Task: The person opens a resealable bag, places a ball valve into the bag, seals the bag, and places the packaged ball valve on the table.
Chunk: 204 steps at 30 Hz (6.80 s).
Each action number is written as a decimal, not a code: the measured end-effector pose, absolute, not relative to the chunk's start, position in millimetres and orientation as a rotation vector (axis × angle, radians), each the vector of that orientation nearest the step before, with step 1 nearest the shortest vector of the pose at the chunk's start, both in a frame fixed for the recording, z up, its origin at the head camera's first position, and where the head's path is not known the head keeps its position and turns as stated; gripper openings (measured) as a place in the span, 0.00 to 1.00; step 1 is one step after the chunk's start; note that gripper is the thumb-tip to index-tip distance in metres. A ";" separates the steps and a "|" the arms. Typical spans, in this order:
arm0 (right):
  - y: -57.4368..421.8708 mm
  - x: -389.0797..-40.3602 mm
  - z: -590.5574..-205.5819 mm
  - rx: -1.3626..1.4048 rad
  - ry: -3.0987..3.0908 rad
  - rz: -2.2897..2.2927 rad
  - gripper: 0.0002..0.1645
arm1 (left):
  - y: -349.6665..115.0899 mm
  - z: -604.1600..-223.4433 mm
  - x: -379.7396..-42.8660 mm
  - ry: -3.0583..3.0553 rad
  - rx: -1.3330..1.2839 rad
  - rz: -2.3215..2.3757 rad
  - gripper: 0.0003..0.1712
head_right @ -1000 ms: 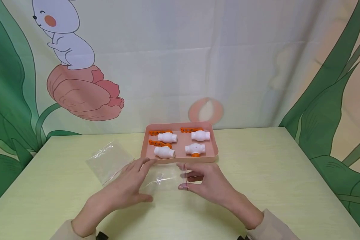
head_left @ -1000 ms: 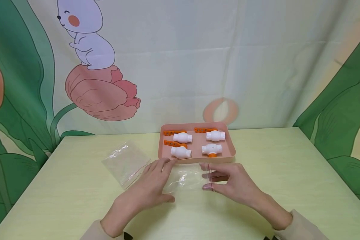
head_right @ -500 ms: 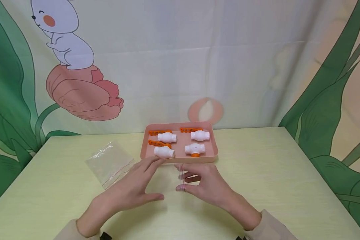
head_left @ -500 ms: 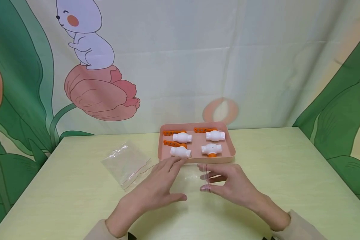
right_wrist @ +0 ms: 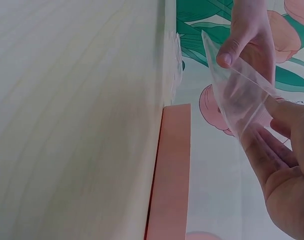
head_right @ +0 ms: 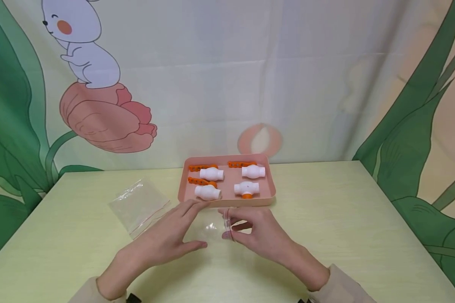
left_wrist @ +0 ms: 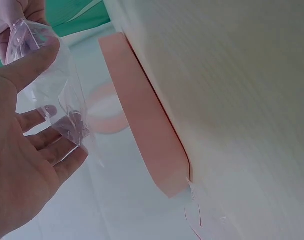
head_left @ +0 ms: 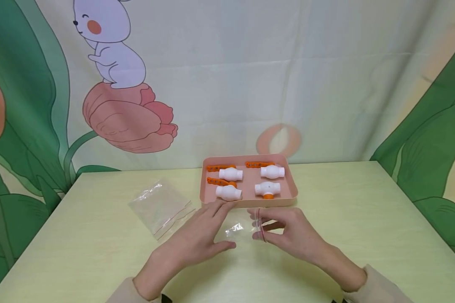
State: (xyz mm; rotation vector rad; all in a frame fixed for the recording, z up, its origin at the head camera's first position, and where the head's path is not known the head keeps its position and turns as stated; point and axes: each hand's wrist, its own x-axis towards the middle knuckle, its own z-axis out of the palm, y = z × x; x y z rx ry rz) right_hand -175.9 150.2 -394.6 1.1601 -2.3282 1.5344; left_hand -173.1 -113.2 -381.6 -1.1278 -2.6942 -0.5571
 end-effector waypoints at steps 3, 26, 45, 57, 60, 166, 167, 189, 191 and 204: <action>150.2 -175.5 -392.7 1.178 -2.307 1.528 0.16 | -113.4 -381.8 -173.5 -2.679 -1.131 -0.560 0.50; 168.9 -198.4 -382.7 0.798 -2.479 1.296 0.06 | -117.4 -387.4 -172.9 -2.668 -1.116 -0.559 0.51; 176.3 -245.0 -384.7 0.744 -2.672 1.095 0.10 | -117.1 -385.4 -172.9 -2.731 -1.086 -0.542 0.49; 178.7 -273.0 -400.9 0.716 -2.731 0.977 0.14 | -115.5 -383.5 -174.1 -2.732 -1.102 -0.533 0.49; 178.8 -279.1 -403.8 0.738 -2.737 0.977 0.15 | -114.8 -382.8 -174.8 -2.728 -1.112 -0.539 0.50; 214.7 -236.7 -349.1 0.555 -2.589 1.582 0.14 | -127.1 -384.1 -183.8 -2.860 -0.829 -0.492 0.44; 213.8 -235.3 -349.0 0.566 -2.585 1.592 0.14 | -126.8 -384.2 -184.0 -2.856 -0.831 -0.495 0.43; 196.6 -220.6 -353.4 0.738 -2.536 1.733 0.13 | -122.8 -381.8 -180.9 -2.775 -0.906 -0.549 0.40; 195.5 -219.8 -353.9 0.743 -2.533 1.741 0.14 | -122.6 -382.0 -180.7 -2.773 -0.913 -0.550 0.40; 189.0 -215.3 -358.1 0.709 -2.505 1.805 0.13 | -120.1 -383.5 -180.3 -2.744 -0.939 -0.530 0.39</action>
